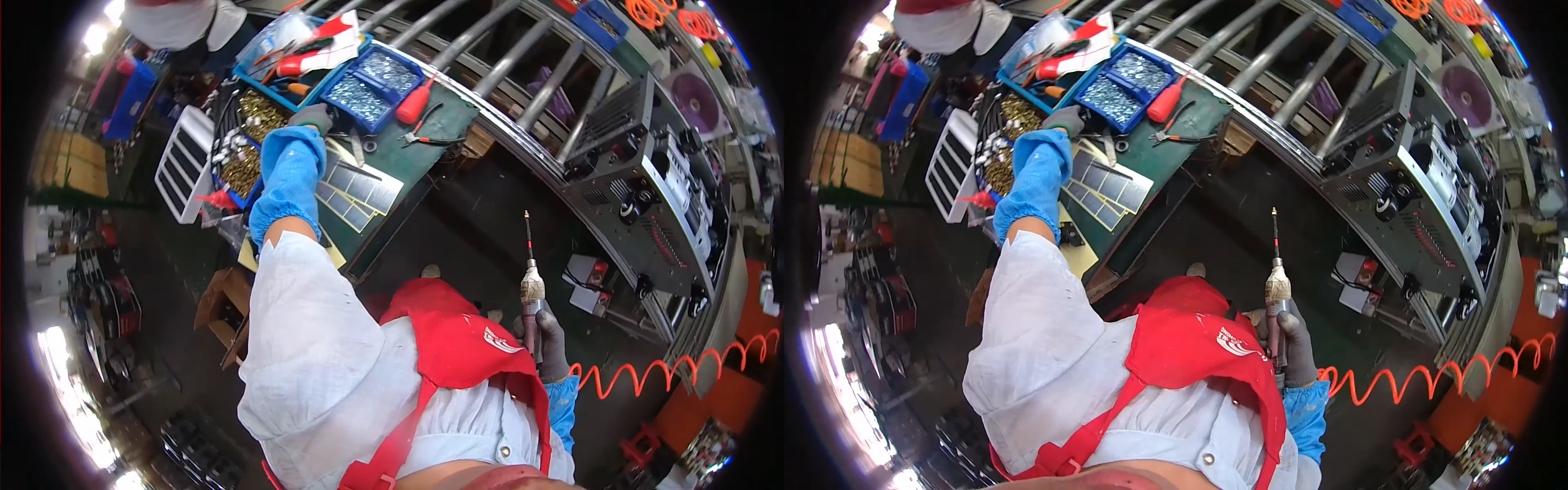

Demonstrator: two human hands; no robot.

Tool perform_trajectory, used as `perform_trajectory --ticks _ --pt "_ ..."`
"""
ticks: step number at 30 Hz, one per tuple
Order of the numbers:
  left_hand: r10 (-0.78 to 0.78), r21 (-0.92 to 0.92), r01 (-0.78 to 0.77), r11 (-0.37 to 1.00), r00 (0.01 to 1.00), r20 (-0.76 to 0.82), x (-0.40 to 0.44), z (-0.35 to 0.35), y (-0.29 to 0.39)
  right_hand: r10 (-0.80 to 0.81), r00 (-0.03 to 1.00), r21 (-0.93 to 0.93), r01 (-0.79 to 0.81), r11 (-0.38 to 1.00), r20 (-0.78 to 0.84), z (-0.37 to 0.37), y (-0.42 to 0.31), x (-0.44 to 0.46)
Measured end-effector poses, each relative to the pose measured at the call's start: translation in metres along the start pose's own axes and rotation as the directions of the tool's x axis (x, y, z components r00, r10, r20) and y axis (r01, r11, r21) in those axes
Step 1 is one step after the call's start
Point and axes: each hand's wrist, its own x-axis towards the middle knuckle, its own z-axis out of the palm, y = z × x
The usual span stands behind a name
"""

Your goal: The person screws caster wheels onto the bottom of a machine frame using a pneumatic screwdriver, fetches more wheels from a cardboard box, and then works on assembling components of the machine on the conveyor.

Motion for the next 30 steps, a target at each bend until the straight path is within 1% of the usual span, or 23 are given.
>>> perform_trajectory --ticks 2,3,4,6,7,8,10,11,12,13,14,15,16,18,19,20,21,22,24,25,26,28,30 --pt "-0.038 0.100 0.031 0.994 0.997 0.065 -0.015 -0.022 0.018 -0.002 1.000 -0.023 0.001 1.000 -0.020 -0.001 -0.001 0.002" --pt "-0.035 0.097 0.029 0.995 0.997 0.067 0.009 -0.010 0.013 0.011 1.000 -0.054 -0.012 0.998 -0.014 -0.001 -0.001 0.003" --pt "-0.054 0.111 0.047 0.993 0.997 0.059 -0.001 -0.018 0.019 0.006 1.000 -0.041 -0.007 0.999 -0.027 0.002 -0.002 0.002" --pt "-0.054 0.101 0.048 0.994 0.997 0.055 0.001 -0.018 0.016 0.028 0.999 -0.115 -0.031 0.993 -0.027 0.008 -0.007 0.001" --pt "-0.042 0.078 0.043 0.996 0.999 -0.013 -0.003 -0.017 0.013 0.027 0.999 -0.107 -0.030 0.994 -0.028 0.009 -0.007 0.000" --pt "-0.042 0.083 0.043 0.996 0.999 -0.015 -0.011 -0.020 0.010 0.027 0.999 -0.130 -0.029 0.991 -0.020 0.010 -0.008 0.001" --pt "-0.071 -0.121 0.063 0.991 0.996 -0.062 -0.032 -0.025 -0.001 0.037 0.999 -0.151 -0.037 0.988 -0.004 0.010 -0.012 0.001" --pt "-0.065 -0.278 0.011 0.961 0.980 -0.187 -0.037 -0.016 -0.012 0.053 0.999 -0.158 -0.054 0.986 -0.013 0.012 -0.014 0.001" --pt "-0.042 -0.597 -0.018 0.802 0.995 -0.087 -0.043 -0.007 -0.020 0.071 0.997 -0.163 -0.074 0.984 -0.022 0.012 -0.014 0.001" --pt "-0.051 -0.725 -0.005 0.688 0.997 -0.056 -0.061 -0.004 -0.017 0.081 0.997 -0.157 -0.081 0.984 -0.012 0.011 -0.014 0.002" --pt "-0.053 -0.834 0.005 0.552 0.998 -0.028 -0.081 0.000 -0.006 0.089 0.996 -0.212 -0.081 0.974 0.028 0.009 -0.015 0.006" --pt "0.025 -0.932 0.083 0.353 0.995 0.098 -0.099 0.005 0.003 0.093 0.994 -0.265 -0.072 0.962 0.066 0.007 -0.017 0.010" --pt "0.135 -0.972 0.183 0.145 0.970 0.203 -0.118 0.012 0.017 0.087 0.994 -0.257 -0.067 0.964 0.068 0.012 -0.020 0.013" --pt "0.277 -0.974 0.224 0.023 0.935 0.222 -0.172 0.009 0.066 -0.042 0.995 -0.399 0.076 0.914 0.093 0.027 -0.025 0.017" --pt "0.290 -0.981 0.195 -0.015 0.940 0.182 -0.187 0.021 0.085 -0.047 0.996 -0.389 0.075 0.918 0.080 0.028 -0.027 0.018" --pt "0.305 -0.985 0.164 -0.052 0.942 0.140 -0.202 0.032 0.105 -0.039 0.992 -0.402 0.083 0.912 0.117 0.028 -0.029 0.019" --pt "0.386 -0.992 0.116 -0.039 0.918 0.092 -0.231 0.026 0.130 -0.034 0.988 -0.414 0.095 0.905 0.153 0.027 -0.031 0.018" --pt "0.457 -0.987 0.145 -0.061 0.884 0.102 -0.248 0.029 0.150 -0.051 0.989 -0.400 0.103 0.911 0.139 0.025 -0.032 0.017" --pt "0.504 -0.987 0.150 -0.065 0.858 0.098 -0.273 0.035 0.190 -0.084 0.975 -0.304 0.146 0.941 0.208 0.016 -0.034 0.012" --pt "0.511 -0.980 0.175 -0.092 0.853 0.104 -0.284 0.037 0.210 -0.074 0.976 -0.311 0.136 0.941 0.204 0.007 -0.034 0.008" --pt "0.524 -0.980 0.179 -0.082 0.844 0.110 -0.290 0.042 0.225 -0.083 0.978 -0.303 0.139 0.943 0.191 -0.002 -0.034 0.003" --pt "0.610 -0.982 0.173 -0.080 0.787 0.089 -0.302 0.051 0.250 -0.115 0.981 -0.295 0.157 0.942 0.155 -0.019 -0.033 -0.009" --pt "0.630 -0.988 0.151 -0.021 0.770 0.105 -0.316 0.052 0.274 -0.133 0.985 -0.292 0.159 0.943 0.107 -0.037 -0.031 -0.021"
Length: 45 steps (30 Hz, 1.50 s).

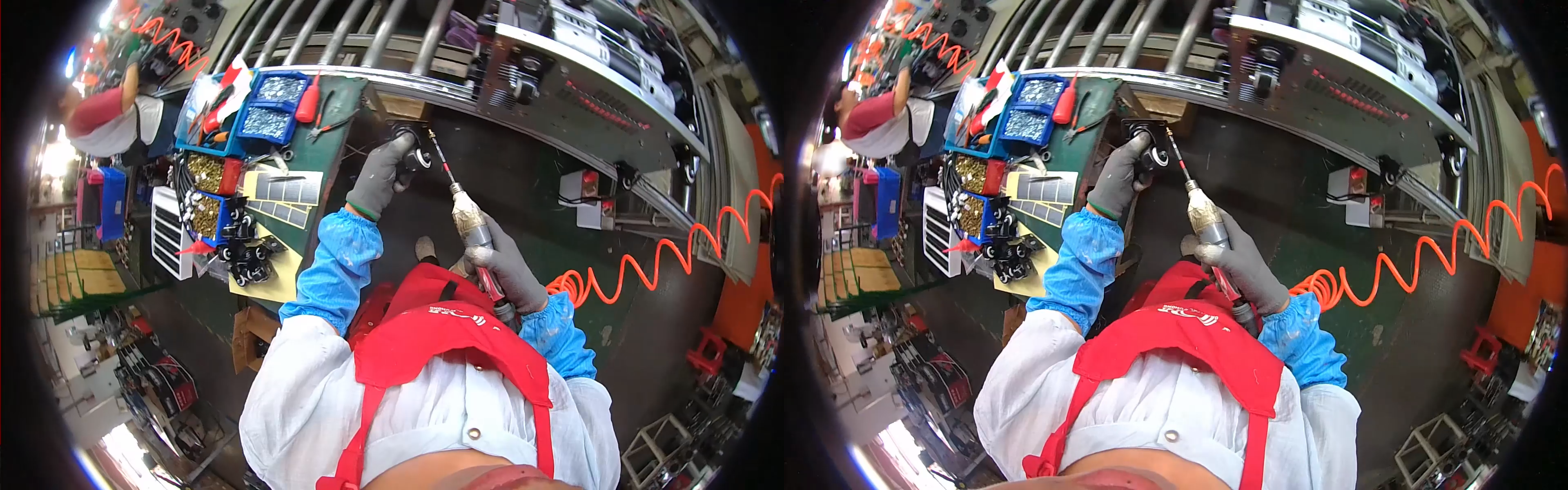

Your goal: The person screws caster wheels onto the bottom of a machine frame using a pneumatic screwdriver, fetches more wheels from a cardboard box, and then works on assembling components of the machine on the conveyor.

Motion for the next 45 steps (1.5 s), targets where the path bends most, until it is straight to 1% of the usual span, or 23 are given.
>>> perform_trajectory --ticks 3,8,10,12,16,19,20,21,22,24,25,26,28,29,30,33,34,36,39,41,42,44,45 --pt "0.049 0.179 -0.046 0.983 0.999 -0.010 -0.001 0.040 -0.002 -0.013 0.998 0.000 0.013 1.000 -0.067 -0.024 0.010 -0.018" --pt "0.021 0.263 -0.019 0.965 1.000 -0.003 0.014 0.075 -0.018 -0.001 0.994 0.068 0.008 0.998 -0.105 -0.047 0.017 -0.037" --pt "0.010 0.291 -0.009 0.957 1.000 -0.002 0.016 0.084 -0.021 -0.038 0.987 0.037 0.044 0.998 -0.158 -0.048 0.015 -0.043" --pt "0.045 0.406 -0.058 0.912 0.998 0.042 0.019 0.092 -0.021 -0.025 0.988 0.061 0.034 0.998 -0.153 -0.057 0.017 -0.046" --pt "0.097 0.465 -0.118 0.877 0.993 0.070 0.032 0.101 -0.034 0.017 0.989 0.168 0.009 0.986 -0.150 -0.069 0.021 -0.041" --pt "0.020 0.410 -0.033 0.911 0.999 0.035 0.057 0.101 -0.049 0.030 0.976 0.215 0.019 0.976 -0.218 -0.071 0.022 -0.027" --pt "-0.070 0.339 0.057 0.939 0.997 0.027 0.070 0.101 -0.056 0.034 0.975 0.215 0.015 0.976 -0.222 -0.072 0.024 -0.017" --pt "-0.165 0.262 0.153 0.953 0.986 0.022 0.084 0.100 -0.066 -0.014 0.959 0.179 0.067 0.982 -0.284 -0.072 0.029 -0.006" --pt "-0.175 0.254 0.164 0.953 0.984 0.020 0.097 0.102 -0.071 -0.062 0.938 0.136 0.115 0.984 -0.342 -0.074 0.034 0.007" --pt "-0.101 0.229 0.089 0.969 0.994 0.042 0.124 0.103 -0.088 -0.026 0.936 0.160 0.087 0.983 -0.350 -0.082 0.052 0.036" --pt "-0.067 0.207 0.063 0.976 0.998 0.011 0.134 0.106 -0.092 -0.094 0.911 0.092 0.142 0.986 -0.402 -0.087 0.067 0.055" --pt "-0.076 0.192 0.074 0.979 0.997 0.003 0.146 0.104 -0.096 -0.170 0.880 0.014 0.196 0.980 -0.444 -0.092 0.077 0.071" --pt "-0.104 0.142 0.100 0.985 0.994 0.022 0.169 0.099 -0.107 -0.136 0.879 0.037 0.172 0.984 -0.457 -0.097 0.088 0.093" --pt "-0.089 0.058 0.086 0.995 0.994 0.058 0.179 0.096 -0.115 -0.185 0.854 -0.013 0.204 0.979 -0.487 -0.097 0.090 0.103" --pt "-0.101 0.051 0.098 0.994 0.994 0.051 0.187 0.093 -0.120 -0.234 0.825 -0.062 0.237 0.970 -0.515 -0.096 0.091 0.109" --pt "0.036 0.060 -0.044 0.997 0.991 0.133 0.200 0.090 -0.119 -0.216 0.826 -0.078 0.207 0.975 -0.520 -0.099 0.092 0.119" --pt "0.033 0.058 -0.041 0.997 0.991 0.133 0.201 0.089 -0.117 -0.216 0.825 -0.070 0.211 0.975 -0.523 -0.101 0.094 0.123" --pt "-0.090 0.097 0.077 0.992 0.987 0.131 0.205 0.090 -0.112 -0.247 0.814 -0.096 0.232 0.968 -0.526 -0.103 0.094 0.130" --pt "-0.112 0.035 0.108 0.994 0.985 0.133 0.211 0.090 -0.117 -0.287 0.784 -0.191 0.217 0.957 -0.550 -0.101 0.089 0.133" --pt "-0.101 0.031 0.098 0.995 0.986 0.129 0.218 0.087 -0.125 -0.198 0.806 -0.104 0.168 0.980 -0.557 -0.100 0.087 0.132" --pt "-0.088 0.033 0.085 0.996 0.988 0.126 0.222 0.086 -0.129 -0.196 0.809 -0.109 0.163 0.981 -0.555 -0.099 0.087 0.132" --pt "-0.066 0.032 0.062 0.998 0.992 0.112 0.224 0.090 -0.129 -0.155 0.822 0.026 0.203 0.979 -0.548 -0.097 0.086 0.131" --pt "-0.044 0.039 0.041 0.998 0.994 0.101 0.225 0.091 -0.129 -0.151 0.826 0.024 0.195 0.980 -0.544 -0.096 0.084 0.132"
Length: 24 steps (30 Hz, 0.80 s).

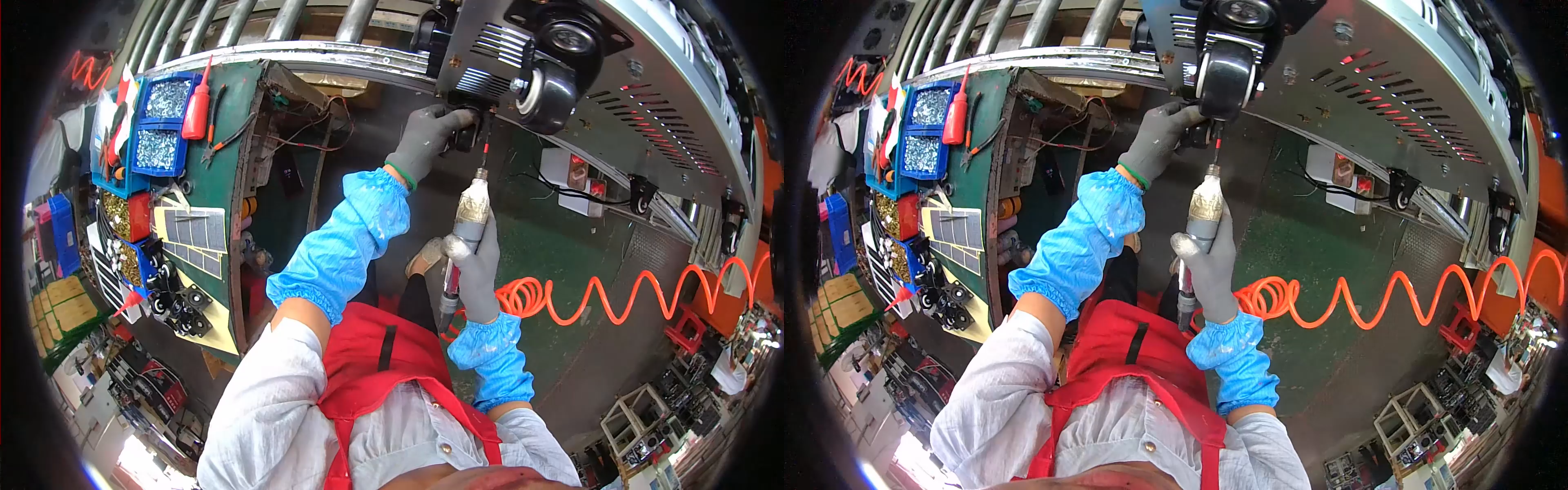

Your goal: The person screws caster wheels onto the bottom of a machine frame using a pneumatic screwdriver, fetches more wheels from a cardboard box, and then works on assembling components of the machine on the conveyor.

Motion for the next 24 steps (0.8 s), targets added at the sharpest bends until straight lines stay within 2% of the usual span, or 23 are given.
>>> perform_trajectory --ticks 6,8,9,11,12,13,15,18,21,24 --pt "0.030 0.121 -0.021 0.992 0.997 -0.072 -0.008 0.006 0.011 -0.008 0.999 -0.062 0.006 0.998 -0.036 -0.003 0.010 0.005" --pt "0.064 0.119 -0.055 0.991 0.995 -0.071 -0.008 0.005 0.009 0.043 0.997 0.099 -0.049 0.994 0.064 -0.009 0.010 0.004" --pt "0.100 0.120 -0.092 0.988 0.993 -0.065 -0.007 0.005 0.008 0.048 0.996 0.093 -0.055 0.994 0.070 -0.010 0.008 0.002" --pt "0.101 0.117 -0.092 0.989 0.992 -0.072 -0.007 0.005 0.010 0.114 0.982 0.267 -0.152 0.952 0.151 -0.007 -0.007 -0.005" --pt "0.106 0.121 -0.097 0.988 0.992 -0.068 -0.007 0.005 0.010 0.094 0.991 0.178 -0.111 0.978 0.100 -0.001 -0.011 -0.006" --pt "0.105 0.115 -0.095 0.989 0.991 -0.081 -0.004 0.004 0.006 0.102 0.989 0.170 -0.120 0.978 0.109 -0.003 -0.006 -0.002" --pt "0.152 -0.004 -0.153 0.988 0.985 -0.081 0.001 0.005 -0.003 0.034 0.999 -0.116 -0.034 0.993 -0.001 -0.007 0.009 0.005" --pt "0.126 0.011 -0.126 0.992 0.988 -0.090 -0.002 0.006 0.002 -0.036 0.999 -0.103 0.033 0.994 -0.028 -0.003 0.012 0.008" --pt "0.088 0.089 -0.080 0.993 0.993 -0.085 -0.009 0.006 0.010 0.019 0.999 -0.115 -0.014 0.993 0.044 -0.016 0.017 0.008" --pt "0.118 -0.010 -0.119 0.993 0.991 -0.063 -0.002 0.006 -0.002 0.057 0.998 -0.096 -0.053 0.994 0.034 -0.012 0.010 0.006"
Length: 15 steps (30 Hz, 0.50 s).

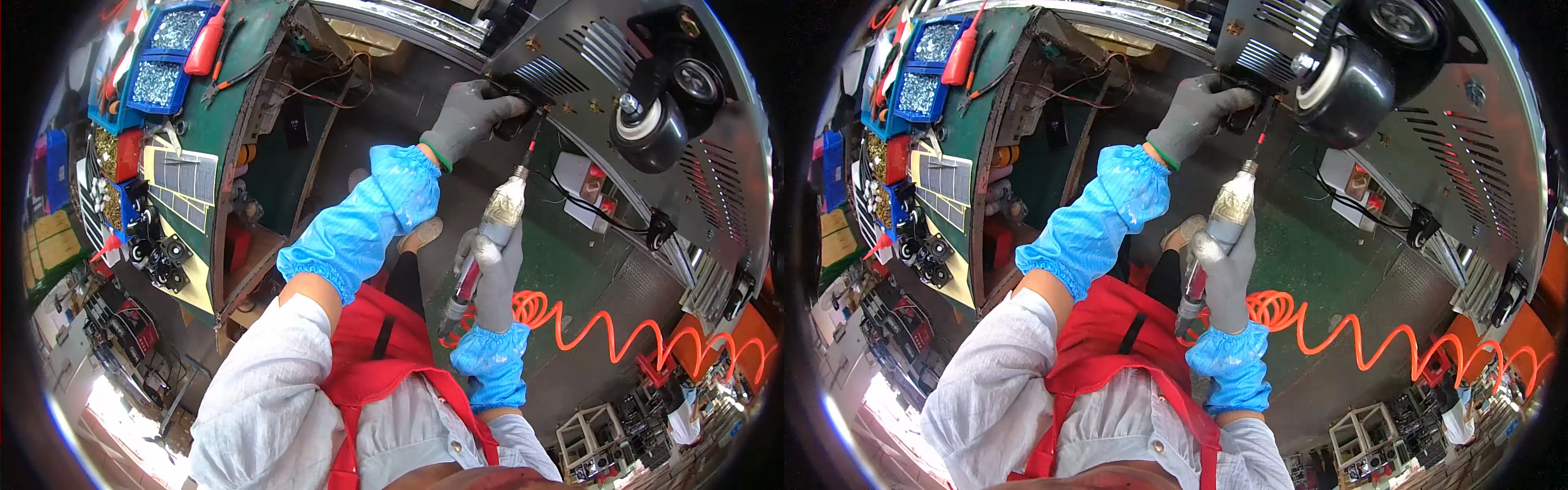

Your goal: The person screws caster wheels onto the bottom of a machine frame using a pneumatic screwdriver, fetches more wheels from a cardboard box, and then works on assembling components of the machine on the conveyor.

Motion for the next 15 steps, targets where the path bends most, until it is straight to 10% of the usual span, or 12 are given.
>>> perform_trajectory --ticks 15 --pt "0.053 -0.338 -0.051 0.940 0.999 -0.002 -0.008 0.012 -0.007 0.082 0.997 0.111 -0.083 0.990 0.009 0.005 -0.013 -0.005"
